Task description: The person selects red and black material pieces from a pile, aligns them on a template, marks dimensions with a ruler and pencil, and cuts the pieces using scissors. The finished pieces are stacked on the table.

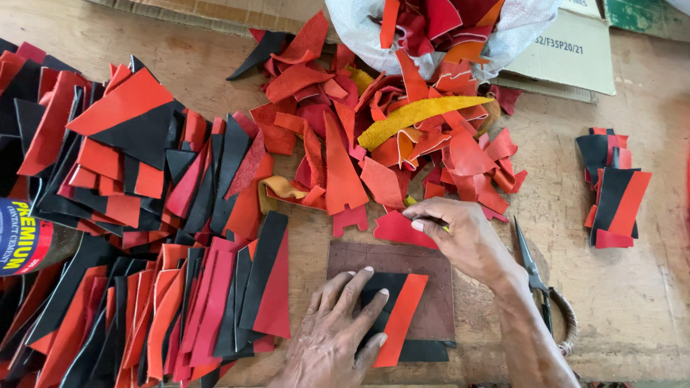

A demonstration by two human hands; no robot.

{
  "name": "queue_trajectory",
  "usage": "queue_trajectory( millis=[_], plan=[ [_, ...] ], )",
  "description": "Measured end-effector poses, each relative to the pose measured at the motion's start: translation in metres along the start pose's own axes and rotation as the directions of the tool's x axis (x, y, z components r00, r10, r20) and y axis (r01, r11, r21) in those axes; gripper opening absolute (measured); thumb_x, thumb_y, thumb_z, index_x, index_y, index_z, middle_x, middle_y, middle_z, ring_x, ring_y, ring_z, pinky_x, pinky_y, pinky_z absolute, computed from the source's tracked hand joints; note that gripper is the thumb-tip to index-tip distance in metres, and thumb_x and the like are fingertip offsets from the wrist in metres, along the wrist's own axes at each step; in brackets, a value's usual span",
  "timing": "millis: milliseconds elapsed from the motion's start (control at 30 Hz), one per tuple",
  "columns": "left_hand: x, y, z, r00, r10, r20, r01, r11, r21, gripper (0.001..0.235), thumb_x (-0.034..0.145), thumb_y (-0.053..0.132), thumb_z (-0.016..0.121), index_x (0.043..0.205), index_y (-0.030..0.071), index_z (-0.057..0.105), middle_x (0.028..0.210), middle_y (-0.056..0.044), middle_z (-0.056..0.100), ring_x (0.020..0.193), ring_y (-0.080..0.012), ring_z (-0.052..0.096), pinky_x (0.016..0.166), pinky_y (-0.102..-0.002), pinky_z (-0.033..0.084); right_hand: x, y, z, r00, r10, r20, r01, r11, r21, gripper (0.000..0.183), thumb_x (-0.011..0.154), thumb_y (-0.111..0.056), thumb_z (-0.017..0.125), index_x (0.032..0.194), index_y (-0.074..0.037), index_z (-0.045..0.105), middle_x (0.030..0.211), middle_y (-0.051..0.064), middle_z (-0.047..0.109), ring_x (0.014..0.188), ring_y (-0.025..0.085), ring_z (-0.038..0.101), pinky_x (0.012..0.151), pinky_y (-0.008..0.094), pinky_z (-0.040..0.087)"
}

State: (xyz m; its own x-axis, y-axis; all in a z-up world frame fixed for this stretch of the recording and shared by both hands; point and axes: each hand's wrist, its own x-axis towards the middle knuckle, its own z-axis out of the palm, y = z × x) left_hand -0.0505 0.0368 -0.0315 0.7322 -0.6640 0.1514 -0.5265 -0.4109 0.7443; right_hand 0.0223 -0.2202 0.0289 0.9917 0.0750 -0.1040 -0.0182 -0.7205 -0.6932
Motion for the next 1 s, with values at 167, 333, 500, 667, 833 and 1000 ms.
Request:
queue_trajectory(
  millis=[167,333,500,667,833,1000],
  plan=[
    [-0.001,0.0,0.002,0.994,0.092,-0.051,-0.09,0.995,0.049,0.054,0.089,0.026,0.071,0.135,-0.001,0.062,0.147,-0.018,0.049,0.135,-0.0379,0.043,0.114,-0.054,0.033,0.001,0.005,0.002,0.996,0.068,0.061,-0.078,0.983,0.164,0.02,0.088,-0.006,0.073,0.108,-0.004,0.076,0.102,0.006,0.079,0.092,0.013,0.072,0.082,0.029,0.057],
    [-0.006,0.001,0.013,0.988,0.148,-0.055,-0.138,0.979,0.151,0.057,0.091,0.024,0.068,0.137,-0.007,0.057,0.15,-0.019,0.049,0.142,-0.0342,0.043,0.119,-0.05,0.032,-0.004,0.007,0.013,0.984,0.098,0.148,-0.126,0.972,0.197,0.019,0.088,-0.005,0.074,0.106,-0.003,0.076,0.1,0.003,0.08,0.091,0.008,0.071,0.081,0.027,0.058],
    [-0.007,0.006,0.023,0.992,0.128,0.0,-0.122,0.949,0.291,0.064,0.09,0.025,0.064,0.143,-0.009,0.05,0.156,-0.02,0.042,0.144,-0.0337,0.039,0.117,-0.049,0.031,-0.007,0.003,0.016,0.977,0.119,0.178,-0.16,0.959,0.234,0.016,0.088,-0.005,0.074,0.103,-0.002,0.076,0.096,0.004,0.08,0.087,0.009,0.071,0.078,0.026,0.058],
    [-0.008,0.008,0.026,0.997,0.082,-0.006,-0.076,0.951,0.3,0.064,0.091,0.025,0.062,0.146,-0.004,0.047,0.158,-0.017,0.039,0.144,-0.033,0.039,0.116,-0.049,0.031,-0.005,0.008,0.01,0.981,-0.018,0.195,-0.034,0.966,0.257,0.017,0.085,-0.004,0.077,0.103,-0.002,0.077,0.099,0.005,0.08,0.09,0.011,0.072,0.08,0.026,0.057],
    [-0.006,0.009,0.026,0.998,0.058,0.005,-0.057,0.956,0.287,0.066,0.091,0.024,0.062,0.148,-0.003,0.045,0.159,-0.016,0.037,0.143,-0.0331,0.038,0.116,-0.049,0.03,-0.002,0.013,0.002,0.971,0.023,0.237,-0.07,0.979,0.19,0.022,0.089,-0.009,0.073,0.111,-0.008,0.078,0.1,0.004,0.081,0.09,0.012,0.075,0.082,0.028,0.059],
    [-0.009,0.005,0.031,0.999,0.045,-0.001,-0.043,0.964,0.262,0.066,0.089,0.023,0.064,0.147,-0.002,0.045,0.158,-0.015,0.038,0.143,-0.0323,0.039,0.116,-0.049,0.03,-0.008,0.005,-0.005,0.975,0.078,0.206,-0.116,0.977,0.177,0.03,0.086,-0.007,0.072,0.116,-0.009,0.076,0.101,0.006,0.081,0.093,0.013,0.075,0.085,0.03,0.06]
  ],
)
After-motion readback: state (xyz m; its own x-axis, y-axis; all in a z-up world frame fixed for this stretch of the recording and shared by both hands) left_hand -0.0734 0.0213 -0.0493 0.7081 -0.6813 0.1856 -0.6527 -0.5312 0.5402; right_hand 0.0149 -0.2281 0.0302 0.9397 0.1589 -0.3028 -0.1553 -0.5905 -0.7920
